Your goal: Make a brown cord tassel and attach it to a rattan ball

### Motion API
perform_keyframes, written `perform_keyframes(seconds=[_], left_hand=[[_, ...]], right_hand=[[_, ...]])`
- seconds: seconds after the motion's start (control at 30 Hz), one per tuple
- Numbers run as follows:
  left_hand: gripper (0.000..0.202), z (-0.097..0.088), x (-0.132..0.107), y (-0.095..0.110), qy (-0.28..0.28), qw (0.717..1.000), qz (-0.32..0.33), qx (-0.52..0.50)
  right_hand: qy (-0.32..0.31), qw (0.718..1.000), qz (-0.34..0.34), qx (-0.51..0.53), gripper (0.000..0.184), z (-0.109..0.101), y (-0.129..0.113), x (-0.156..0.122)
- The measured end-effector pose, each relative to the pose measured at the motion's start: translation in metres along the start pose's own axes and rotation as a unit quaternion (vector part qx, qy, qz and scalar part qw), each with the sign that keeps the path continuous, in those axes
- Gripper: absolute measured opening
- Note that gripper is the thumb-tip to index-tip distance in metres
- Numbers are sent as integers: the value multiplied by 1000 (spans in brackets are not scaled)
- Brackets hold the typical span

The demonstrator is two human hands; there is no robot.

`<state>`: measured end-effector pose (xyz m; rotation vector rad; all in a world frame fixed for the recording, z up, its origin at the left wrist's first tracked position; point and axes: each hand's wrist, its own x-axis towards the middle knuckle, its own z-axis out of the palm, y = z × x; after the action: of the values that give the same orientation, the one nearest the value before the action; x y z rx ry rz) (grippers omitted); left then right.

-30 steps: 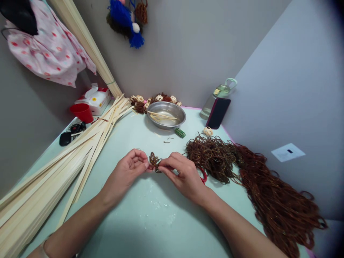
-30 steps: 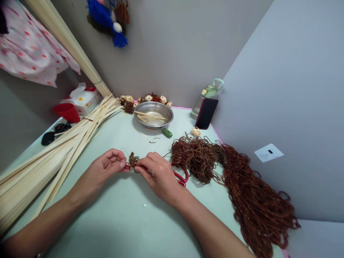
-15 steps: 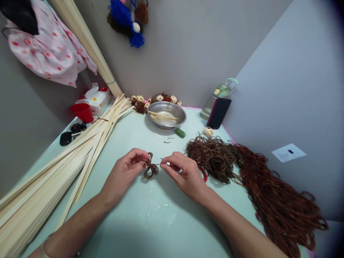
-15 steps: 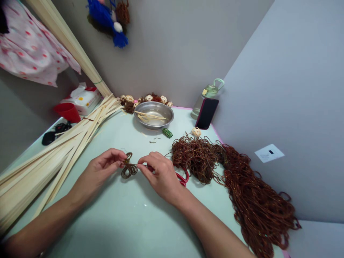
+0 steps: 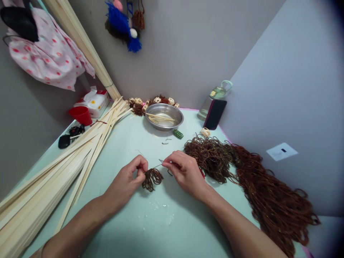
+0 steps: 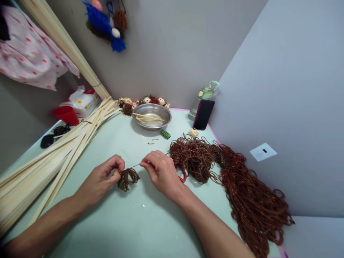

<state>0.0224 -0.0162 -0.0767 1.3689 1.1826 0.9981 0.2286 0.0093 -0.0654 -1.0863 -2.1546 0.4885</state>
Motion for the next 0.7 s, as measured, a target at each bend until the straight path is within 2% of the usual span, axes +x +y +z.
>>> perform_keyframes(seconds=[0.1, 0.2, 0.23, 0.3, 0.37, 0.43, 0.5, 0.6, 0.63, 0.7], left_hand=[[9, -1, 1, -2, -27, 999, -12, -17], [22, 0, 2, -4, -65, 997, -12, -36], [21, 0, 2, -5, -85, 995, -21, -43], [15, 0, 2, -4, -126, 987, -63, -75], [19, -2, 1, -2, -136, 973, -111, -148], [17, -7, 3, 0, -105, 954, -130, -247], [13, -14, 7, 2, -48, 929, -132, -341], [10, -24, 15, -1, 63, 886, -150, -434], [10, -26, 18, -3, 97, 876, -155, -447], [13, -27, 21, -8, 152, 865, -167, -448]], right_hand=[[19, 999, 20, 18, 16, 1, 0, 0], [20, 999, 10, 44, 15, 3, -4, -1], [17, 998, -1, 54, 15, 3, -5, -1], [9, 997, -23, 70, 16, 1, -6, 0], [7, 998, -26, 60, 17, -5, -1, 3], [-1, 1000, -9, -11, 19, -17, 10, 5], [-47, 985, 16, -167, 15, -33, 27, 5], [-187, 910, 112, -353, 7, -69, 56, -4], [-203, 882, 157, -395, 11, -82, 64, -9], [-174, 856, 212, -438, 20, -106, 76, -17]])
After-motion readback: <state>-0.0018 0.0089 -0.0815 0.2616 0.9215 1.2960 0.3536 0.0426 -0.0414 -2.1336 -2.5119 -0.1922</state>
